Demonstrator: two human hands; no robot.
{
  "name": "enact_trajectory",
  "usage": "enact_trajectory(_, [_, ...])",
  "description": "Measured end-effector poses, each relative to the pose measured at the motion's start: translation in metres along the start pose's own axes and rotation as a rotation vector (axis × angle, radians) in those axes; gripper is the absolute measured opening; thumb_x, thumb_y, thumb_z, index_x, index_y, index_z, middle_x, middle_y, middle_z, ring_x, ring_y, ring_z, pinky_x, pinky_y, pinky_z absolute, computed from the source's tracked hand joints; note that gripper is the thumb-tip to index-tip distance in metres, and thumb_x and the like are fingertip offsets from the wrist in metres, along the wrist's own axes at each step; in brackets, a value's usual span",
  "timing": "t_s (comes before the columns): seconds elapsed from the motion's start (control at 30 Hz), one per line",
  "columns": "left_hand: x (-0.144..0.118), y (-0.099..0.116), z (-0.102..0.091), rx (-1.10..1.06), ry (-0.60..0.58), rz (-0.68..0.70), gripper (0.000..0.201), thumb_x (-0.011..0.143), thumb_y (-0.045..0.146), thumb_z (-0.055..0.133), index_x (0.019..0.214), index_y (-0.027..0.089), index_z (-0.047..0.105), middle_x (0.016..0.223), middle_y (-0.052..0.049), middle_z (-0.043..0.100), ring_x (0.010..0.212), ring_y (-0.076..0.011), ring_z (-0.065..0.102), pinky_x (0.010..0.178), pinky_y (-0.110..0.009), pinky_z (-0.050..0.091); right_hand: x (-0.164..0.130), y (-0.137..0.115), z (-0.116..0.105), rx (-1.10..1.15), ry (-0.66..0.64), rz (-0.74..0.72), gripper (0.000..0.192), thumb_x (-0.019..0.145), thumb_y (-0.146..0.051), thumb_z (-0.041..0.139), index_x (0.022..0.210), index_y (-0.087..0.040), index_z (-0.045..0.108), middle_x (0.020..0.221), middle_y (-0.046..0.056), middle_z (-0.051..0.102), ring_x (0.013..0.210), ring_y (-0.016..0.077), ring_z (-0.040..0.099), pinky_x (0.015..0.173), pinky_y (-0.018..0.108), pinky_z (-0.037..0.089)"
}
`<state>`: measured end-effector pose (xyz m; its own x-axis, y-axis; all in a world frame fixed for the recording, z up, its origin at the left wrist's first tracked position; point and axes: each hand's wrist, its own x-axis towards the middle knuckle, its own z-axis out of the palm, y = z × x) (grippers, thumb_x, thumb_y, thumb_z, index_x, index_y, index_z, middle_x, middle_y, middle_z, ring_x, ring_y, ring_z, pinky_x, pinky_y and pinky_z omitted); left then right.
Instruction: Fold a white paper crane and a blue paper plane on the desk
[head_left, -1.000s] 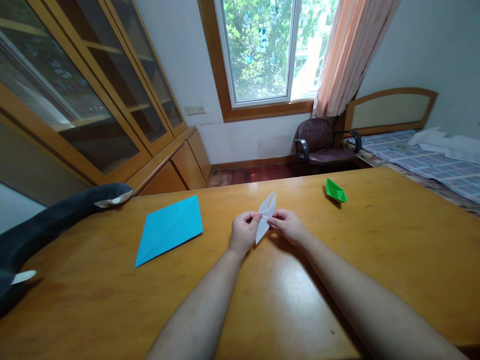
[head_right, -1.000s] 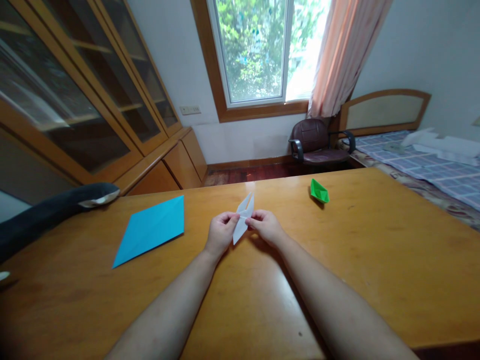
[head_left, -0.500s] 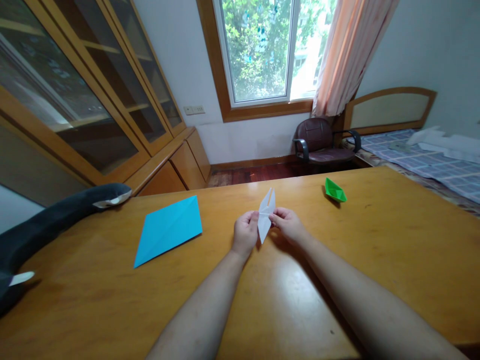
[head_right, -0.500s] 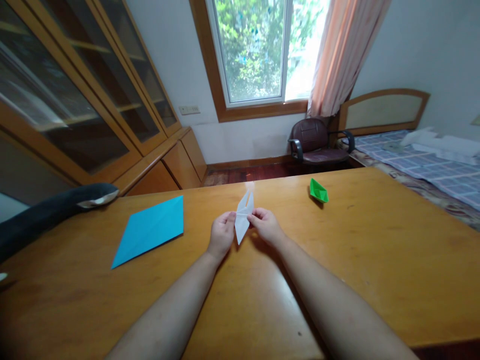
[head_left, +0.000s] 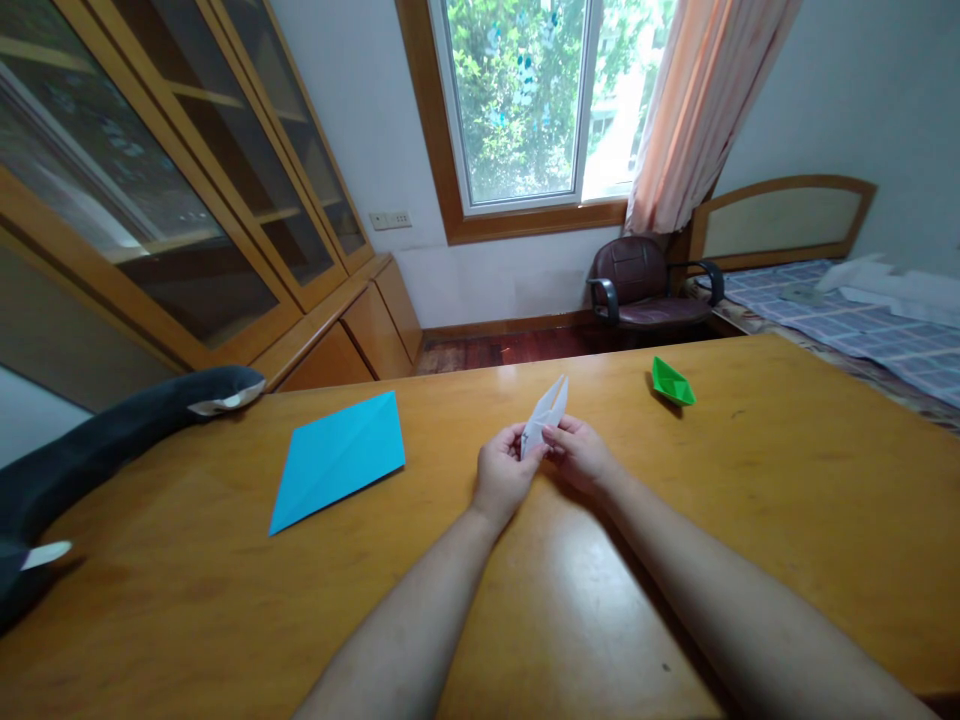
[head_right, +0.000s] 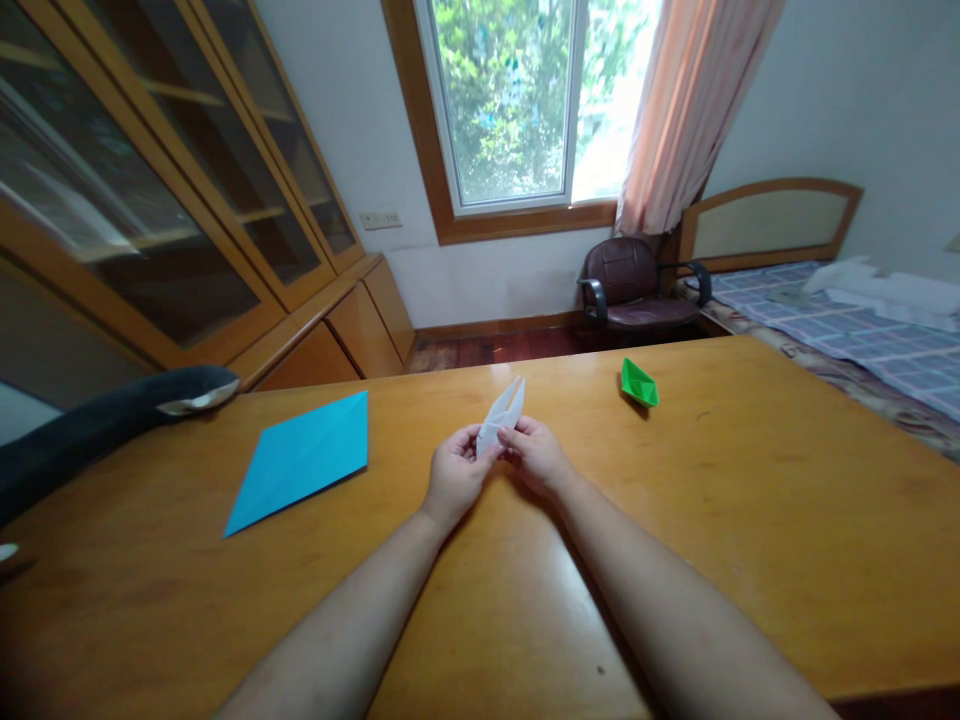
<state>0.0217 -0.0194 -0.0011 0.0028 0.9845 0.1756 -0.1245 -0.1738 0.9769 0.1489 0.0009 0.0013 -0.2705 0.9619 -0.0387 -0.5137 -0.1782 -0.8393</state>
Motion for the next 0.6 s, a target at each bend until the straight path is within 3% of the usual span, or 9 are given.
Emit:
enact_trajectory(0.17, [-0.002,0.004,0.001,-0.02,-0.023,-0.029,0.036,0.064,0.031,0.08,0.094,0.015,0.069,0.088,-0.007,0.074,0.078,-0.0181,0.069,0.077,-0.029,0.054,0.0,-0.003,-0.004,0.063,0.037,-0.017,0.036,0.057,-0.041,0.085,0.081,-0.02,0.069,0.078,0.003,0.071,0.069,0.0169,0.061,0.069,0.03,0.049])
enact_trajectory(0.4, [0.001,0.002,-0.001,0.027,0.037,-0.141,0.036,0.054,0.032,0.086,0.077,0.014,0.065,0.064,-0.001,0.068,0.051,-0.0101,0.058,0.048,-0.019,0.041,0.003,-0.003,-0.005,0.04,0.122,-0.069,0.036,0.055,-0.043,0.084,0.077,-0.019,0.066,0.074,0.003,0.069,0.063,0.0161,0.058,0.061,0.028,0.046])
enact_trajectory(0.47, [0.002,-0.001,-0.003,0.036,0.002,-0.168,0.037,0.055,0.034,0.086,0.078,0.014,0.065,0.061,0.001,0.067,0.048,-0.0091,0.055,0.046,-0.018,0.038,0.004,-0.001,-0.006,-0.002,0.134,-0.076,0.036,0.056,-0.044,0.082,0.077,-0.019,0.067,0.073,0.003,0.069,0.063,0.016,0.058,0.061,0.028,0.046])
enact_trajectory(0.6, [0.007,-0.004,-0.009,0.026,-0.103,-0.175,0.037,0.063,0.043,0.08,0.082,0.013,0.069,0.07,-0.003,0.07,0.059,-0.0127,0.061,0.056,-0.021,0.045,0.006,0.004,-0.008,-0.14,0.178,-0.115,0.033,0.058,-0.043,0.079,0.077,-0.019,0.068,0.07,0.002,0.068,0.061,0.0154,0.057,0.061,0.028,0.045])
